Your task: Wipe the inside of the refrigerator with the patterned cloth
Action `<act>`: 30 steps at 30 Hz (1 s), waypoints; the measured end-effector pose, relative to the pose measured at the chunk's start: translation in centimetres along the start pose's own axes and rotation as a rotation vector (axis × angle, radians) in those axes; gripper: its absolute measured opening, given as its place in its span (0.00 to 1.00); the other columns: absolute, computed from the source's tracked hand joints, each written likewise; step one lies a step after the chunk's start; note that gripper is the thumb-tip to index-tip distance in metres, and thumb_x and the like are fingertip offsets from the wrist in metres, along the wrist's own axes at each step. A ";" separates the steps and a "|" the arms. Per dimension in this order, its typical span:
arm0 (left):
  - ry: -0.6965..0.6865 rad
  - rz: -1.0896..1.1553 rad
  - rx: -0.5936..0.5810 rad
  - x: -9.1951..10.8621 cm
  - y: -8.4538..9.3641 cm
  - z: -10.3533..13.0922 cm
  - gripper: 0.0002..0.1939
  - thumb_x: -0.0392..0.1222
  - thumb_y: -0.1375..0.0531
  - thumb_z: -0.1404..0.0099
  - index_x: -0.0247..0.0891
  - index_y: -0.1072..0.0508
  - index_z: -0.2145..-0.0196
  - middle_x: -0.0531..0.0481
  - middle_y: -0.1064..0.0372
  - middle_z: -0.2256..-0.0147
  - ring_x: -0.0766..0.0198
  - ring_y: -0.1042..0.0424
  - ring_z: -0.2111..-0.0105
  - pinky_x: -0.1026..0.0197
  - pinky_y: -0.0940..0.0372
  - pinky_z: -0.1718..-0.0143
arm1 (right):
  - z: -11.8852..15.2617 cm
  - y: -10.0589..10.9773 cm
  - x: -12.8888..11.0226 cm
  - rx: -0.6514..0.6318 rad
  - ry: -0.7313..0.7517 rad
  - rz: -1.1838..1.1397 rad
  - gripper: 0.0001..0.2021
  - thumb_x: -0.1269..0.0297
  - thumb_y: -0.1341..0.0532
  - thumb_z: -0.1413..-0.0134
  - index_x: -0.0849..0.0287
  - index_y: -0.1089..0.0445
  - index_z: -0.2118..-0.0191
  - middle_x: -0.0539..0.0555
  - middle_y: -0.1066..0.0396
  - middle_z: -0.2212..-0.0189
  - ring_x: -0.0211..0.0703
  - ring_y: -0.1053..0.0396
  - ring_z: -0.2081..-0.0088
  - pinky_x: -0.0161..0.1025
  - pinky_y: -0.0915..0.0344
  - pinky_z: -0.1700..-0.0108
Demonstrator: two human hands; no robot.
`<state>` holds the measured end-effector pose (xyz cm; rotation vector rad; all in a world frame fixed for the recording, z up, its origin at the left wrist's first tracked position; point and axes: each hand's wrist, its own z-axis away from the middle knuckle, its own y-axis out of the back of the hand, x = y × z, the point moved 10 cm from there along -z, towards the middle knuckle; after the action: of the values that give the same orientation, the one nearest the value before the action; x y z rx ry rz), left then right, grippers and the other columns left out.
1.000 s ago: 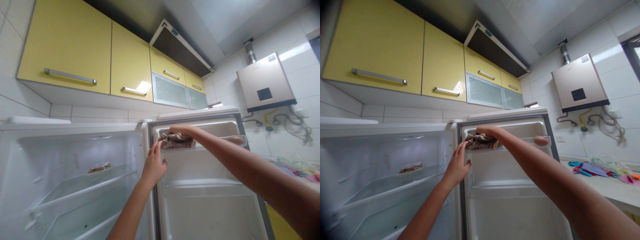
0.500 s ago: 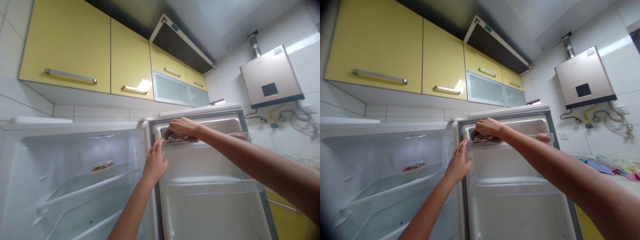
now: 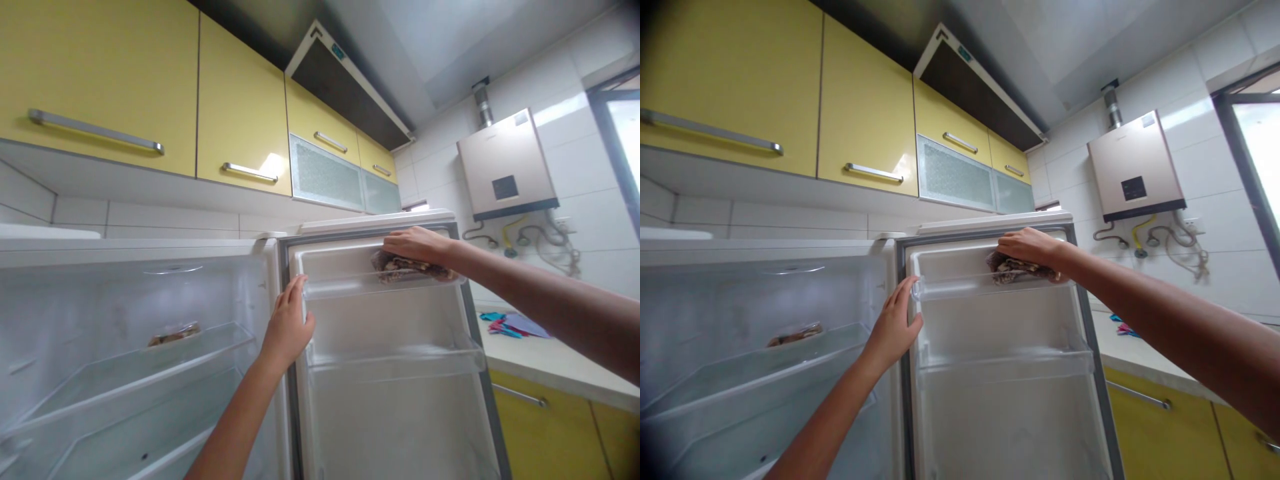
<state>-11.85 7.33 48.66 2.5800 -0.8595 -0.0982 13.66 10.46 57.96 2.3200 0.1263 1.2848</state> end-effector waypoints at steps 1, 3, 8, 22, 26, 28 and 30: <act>-0.002 -0.002 0.001 0.0 0.0 0.0 0.36 0.30 0.46 0.40 0.35 0.46 0.34 0.36 0.43 0.34 0.49 0.42 0.34 0.41 0.44 0.32 | 0.8 -0.2 0.6 -0.019 -0.015 -0.008 0.12 0.68 0.49 0.34 0.58 0.28 0.58 0.57 0.25 0.61 0.45 0.30 0.61 0.38 0.42 0.63; -0.007 -0.005 0.003 0.0 0.0 0.0 0.36 0.30 0.46 0.40 0.36 0.46 0.34 0.37 0.43 0.34 0.49 0.42 0.34 0.41 0.44 0.32 | 2.1 -0.7 1.6 -0.062 -0.040 -0.040 0.12 0.68 0.49 0.34 0.58 0.28 0.58 0.57 0.24 0.60 0.45 0.30 0.60 0.38 0.41 0.62; 0.002 -0.001 0.001 0.0 -0.2 0.0 0.38 0.30 0.46 0.41 0.36 0.47 0.33 0.37 0.44 0.33 0.50 0.43 0.33 0.42 0.44 0.32 | 2.9 -1.6 2.9 -0.157 -0.144 -0.132 0.12 0.68 0.47 0.37 0.57 0.26 0.56 0.57 0.22 0.59 0.45 0.27 0.61 0.38 0.40 0.63; 0.006 -0.011 -0.005 0.2 -0.2 0.2 0.40 0.29 0.45 0.42 0.39 0.48 0.33 0.36 0.45 0.33 0.48 0.44 0.33 0.39 0.44 0.32 | -9.0 -1.9 -2.1 -0.084 -0.291 -0.336 0.13 0.67 0.41 0.42 0.53 0.22 0.54 0.58 0.20 0.56 0.49 0.24 0.54 0.36 0.36 0.56; -0.012 -0.027 -0.001 0.2 -0.1 0.3 0.40 0.28 0.45 0.42 0.39 0.48 0.33 0.37 0.45 0.33 0.49 0.44 0.33 0.40 0.44 0.32 | -12.0 -1.7 -3.6 -0.063 -0.375 -0.389 0.15 0.64 0.40 0.44 0.52 0.23 0.51 0.59 0.21 0.54 0.53 0.24 0.52 0.38 0.35 0.55; -0.012 -0.041 -0.006 0.2 -0.1 0.3 0.41 0.27 0.46 0.42 0.41 0.48 0.32 0.39 0.46 0.32 0.49 0.44 0.33 0.40 0.43 0.33 | -13.4 -1.5 -4.5 -0.048 -0.411 -0.433 0.16 0.61 0.41 0.43 0.53 0.23 0.51 0.60 0.21 0.53 0.55 0.25 0.51 0.39 0.35 0.54; 0.001 -0.069 -0.018 0.0 0.0 0.4 0.41 0.28 0.46 0.41 0.42 0.48 0.31 0.39 0.46 0.32 0.48 0.44 0.33 0.40 0.42 0.34 | -14.5 -1.3 -5.2 -0.043 -0.431 -0.488 0.17 0.59 0.41 0.43 0.55 0.23 0.50 0.62 0.22 0.52 0.57 0.25 0.50 0.41 0.35 0.54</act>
<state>-11.93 7.24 48.29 2.5927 -0.7660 -0.1239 -0.86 15.35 59.75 2.2769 0.4779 0.5354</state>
